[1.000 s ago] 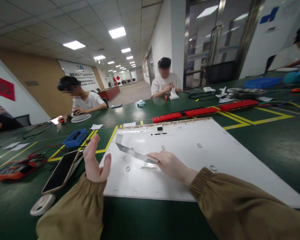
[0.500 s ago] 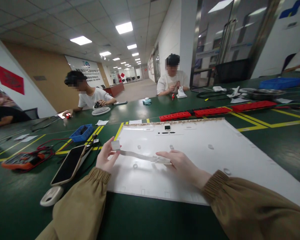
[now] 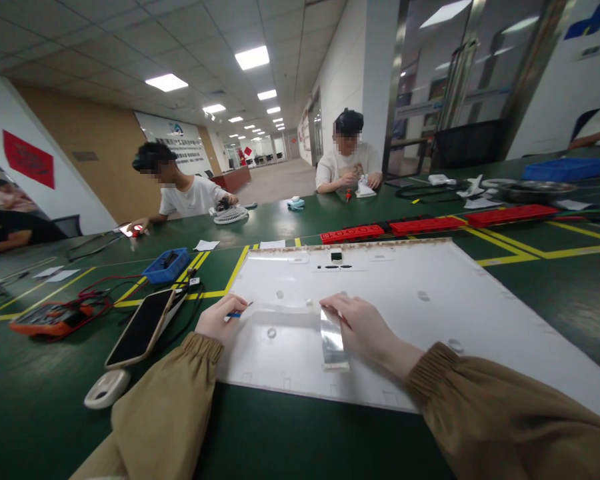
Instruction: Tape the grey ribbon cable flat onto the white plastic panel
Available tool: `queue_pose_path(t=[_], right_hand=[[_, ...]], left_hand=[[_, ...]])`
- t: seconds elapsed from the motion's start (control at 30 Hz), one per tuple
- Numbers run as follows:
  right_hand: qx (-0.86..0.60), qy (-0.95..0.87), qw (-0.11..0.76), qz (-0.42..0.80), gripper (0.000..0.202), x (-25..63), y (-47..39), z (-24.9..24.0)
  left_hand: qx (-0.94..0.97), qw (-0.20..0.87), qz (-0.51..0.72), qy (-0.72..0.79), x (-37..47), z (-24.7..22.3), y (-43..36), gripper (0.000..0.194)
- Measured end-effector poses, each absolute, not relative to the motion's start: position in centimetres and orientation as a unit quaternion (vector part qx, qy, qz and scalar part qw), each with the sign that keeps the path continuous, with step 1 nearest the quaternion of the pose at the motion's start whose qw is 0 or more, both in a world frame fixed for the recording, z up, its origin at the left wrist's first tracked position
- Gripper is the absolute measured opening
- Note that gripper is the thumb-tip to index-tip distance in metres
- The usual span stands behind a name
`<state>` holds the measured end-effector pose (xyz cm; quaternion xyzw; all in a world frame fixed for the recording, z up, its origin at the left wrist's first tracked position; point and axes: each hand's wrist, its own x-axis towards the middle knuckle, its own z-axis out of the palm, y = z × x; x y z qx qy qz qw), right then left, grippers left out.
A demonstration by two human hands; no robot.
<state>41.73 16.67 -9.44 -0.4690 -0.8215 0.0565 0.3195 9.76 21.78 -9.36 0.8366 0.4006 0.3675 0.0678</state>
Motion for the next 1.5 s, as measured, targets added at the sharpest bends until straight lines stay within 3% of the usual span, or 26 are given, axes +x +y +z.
queue_pose_path(t=[0.33,0.5,1.5], right_hand=[[-0.452,-0.838,0.300,0.062,0.024,41.6,17.0,-9.6],[-0.447,-0.844,0.291,0.057,0.027,41.7,17.1,-9.8],[-0.458,-0.846,0.270,0.036,0.021,41.5,16.8,-9.7]], left_hand=[[0.858,-0.010,0.323,0.401,9.3,-10.6,22.4,0.011],[0.866,0.013,0.275,0.417,9.1,-11.0,22.9,0.017],[0.853,0.066,0.279,0.436,9.7,-11.8,23.2,0.039]])
